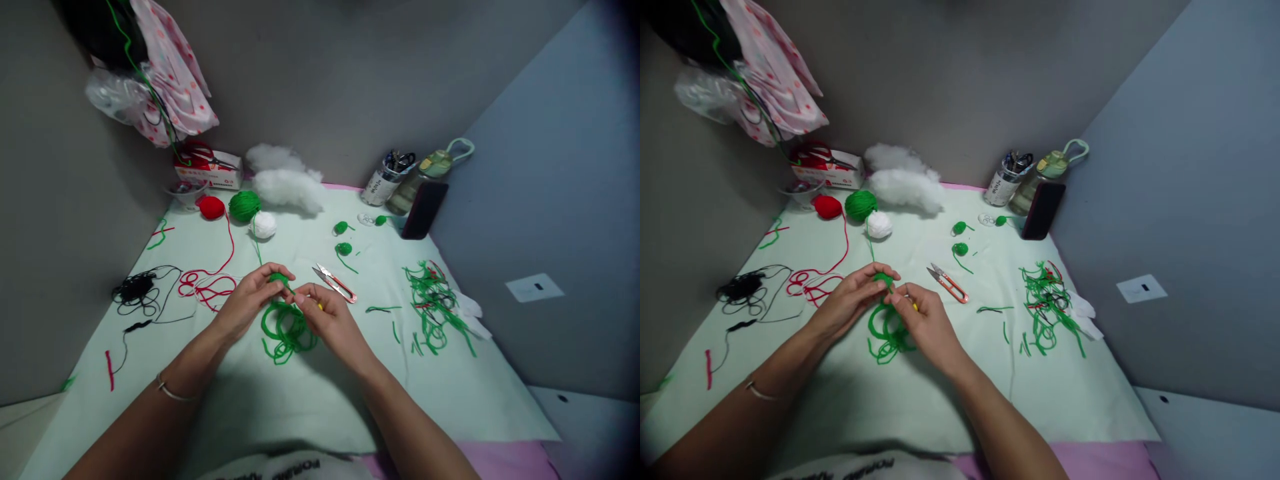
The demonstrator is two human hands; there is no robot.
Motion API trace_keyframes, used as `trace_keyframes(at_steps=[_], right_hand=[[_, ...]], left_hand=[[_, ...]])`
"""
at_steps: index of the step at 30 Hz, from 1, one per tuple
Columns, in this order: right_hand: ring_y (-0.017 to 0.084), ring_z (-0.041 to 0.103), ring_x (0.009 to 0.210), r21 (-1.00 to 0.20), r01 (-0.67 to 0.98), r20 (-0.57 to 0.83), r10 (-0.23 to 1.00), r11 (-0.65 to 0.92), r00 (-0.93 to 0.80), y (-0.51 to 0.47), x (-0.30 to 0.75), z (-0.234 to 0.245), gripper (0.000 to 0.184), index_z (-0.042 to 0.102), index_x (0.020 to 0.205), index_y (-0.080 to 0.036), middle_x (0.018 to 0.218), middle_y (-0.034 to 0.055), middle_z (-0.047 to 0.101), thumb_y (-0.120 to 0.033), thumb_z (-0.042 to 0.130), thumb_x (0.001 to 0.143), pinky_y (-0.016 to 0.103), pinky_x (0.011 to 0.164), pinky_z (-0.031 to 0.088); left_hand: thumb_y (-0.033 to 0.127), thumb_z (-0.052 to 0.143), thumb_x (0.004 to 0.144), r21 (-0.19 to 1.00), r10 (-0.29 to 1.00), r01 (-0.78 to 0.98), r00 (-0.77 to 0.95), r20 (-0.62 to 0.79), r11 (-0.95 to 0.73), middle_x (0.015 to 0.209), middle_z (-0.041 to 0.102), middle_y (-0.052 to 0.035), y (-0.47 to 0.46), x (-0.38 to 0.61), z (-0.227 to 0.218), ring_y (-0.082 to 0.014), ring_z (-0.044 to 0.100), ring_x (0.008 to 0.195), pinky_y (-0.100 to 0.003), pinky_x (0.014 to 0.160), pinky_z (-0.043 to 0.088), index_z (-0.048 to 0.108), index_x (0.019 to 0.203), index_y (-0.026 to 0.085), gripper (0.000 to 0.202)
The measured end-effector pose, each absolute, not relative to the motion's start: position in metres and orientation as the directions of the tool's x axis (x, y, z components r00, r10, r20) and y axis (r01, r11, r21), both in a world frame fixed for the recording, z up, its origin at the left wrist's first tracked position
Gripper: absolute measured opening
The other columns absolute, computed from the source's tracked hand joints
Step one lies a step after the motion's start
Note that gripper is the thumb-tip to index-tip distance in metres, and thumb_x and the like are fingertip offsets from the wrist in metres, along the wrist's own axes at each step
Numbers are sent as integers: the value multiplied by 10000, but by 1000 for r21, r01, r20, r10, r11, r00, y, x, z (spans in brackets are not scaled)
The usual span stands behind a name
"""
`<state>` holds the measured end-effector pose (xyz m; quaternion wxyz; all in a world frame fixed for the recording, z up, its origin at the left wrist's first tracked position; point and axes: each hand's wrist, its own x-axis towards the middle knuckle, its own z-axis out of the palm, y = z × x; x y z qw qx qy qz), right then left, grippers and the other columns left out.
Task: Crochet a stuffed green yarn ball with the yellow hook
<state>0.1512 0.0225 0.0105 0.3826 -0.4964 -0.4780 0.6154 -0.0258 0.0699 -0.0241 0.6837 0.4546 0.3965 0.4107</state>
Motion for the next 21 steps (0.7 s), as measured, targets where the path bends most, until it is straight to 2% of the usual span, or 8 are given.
trace_keyframes(at_steps=[2, 5, 7, 9, 12, 14, 17, 21], right_hand=[[99, 274, 537, -971, 15, -236, 946, -239, -223, 20, 148, 11, 385, 648, 901, -188, 610, -85, 341, -570, 618, 940, 258, 516, 210], [114, 339, 590, -979, 155, -165, 967, -136, -192, 15, 138, 9, 305, 552, 771, -215, 648, -59, 394, -443, 560, 973, 266, 570, 260], [121, 348, 601, -958, 280, -117, 978, -65, -175, 12, 133, 6, 307, 456, 717, -234, 644, -56, 398, -378, 527, 979, 276, 592, 261], [122, 330, 589, -939, 343, -103, 977, -33, -188, 11, 132, 6, 310, 430, 716, -241, 633, -61, 388, -368, 510, 988, 281, 592, 250], [116, 349, 582, -961, 262, -162, 942, -83, -294, 10, 142, 15, 339, 517, 767, -224, 622, -65, 406, -449, 506, 1020, 271, 582, 274], [115, 424, 597, -969, 175, -236, 864, -175, -445, 7, 153, 27, 356, 612, 870, -201, 606, -62, 476, -506, 526, 1031, 262, 608, 332], [101, 446, 578, -952, 201, -303, 805, -231, -510, -4, 172, 48, 331, 690, 950, -195, 626, -58, 512, -520, 643, 985, 252, 568, 335], [97, 378, 497, -949, 310, -219, 808, -47, -547, -32, 210, 64, 330, 800, 1022, -248, 602, -39, 556, -502, 589, 1026, 267, 502, 321]], left_hand=[[274, 750, 830, 962, 935, -168, 320, -152, 214, 829, 712, -17, 69, -22, -24, -166, 672, 741, -287, 738, 542, 713, 982, 200, 173], [179, 738, 754, 980, 958, -113, 256, -128, 161, 752, 661, 25, 70, -15, -28, -134, 595, 637, -253, 628, 483, 700, 875, 203, 129], [154, 710, 722, 987, 973, -88, 201, -115, 135, 768, 665, 32, 71, -12, -32, -123, 551, 609, -240, 584, 442, 688, 834, 211, 127], [160, 692, 711, 988, 978, -77, 171, -118, 133, 797, 693, 20, 73, -11, -36, -127, 538, 607, -242, 567, 429, 700, 837, 213, 136], [214, 686, 726, 983, 980, -101, 138, -141, 156, 812, 715, -5, 77, -18, -40, -127, 525, 584, -250, 550, 425, 732, 853, 198, 136], [251, 671, 749, 978, 988, -145, 57, -141, 147, 835, 707, -8, 83, -26, -39, -112, 515, 582, -241, 555, 422, 728, 862, 192, 139], [249, 648, 741, 970, 987, -216, -90, -133, 110, 899, 700, -13, 92, -41, -36, -100, 532, 619, -224, 573, 430, 674, 859, 192, 134], [222, 650, 704, 962, 970, -259, -200, -139, 85, 855, 674, -21, 102, -57, -33, -94, 503, 590, -223, 537, 410, 652, 833, 175, 137]])
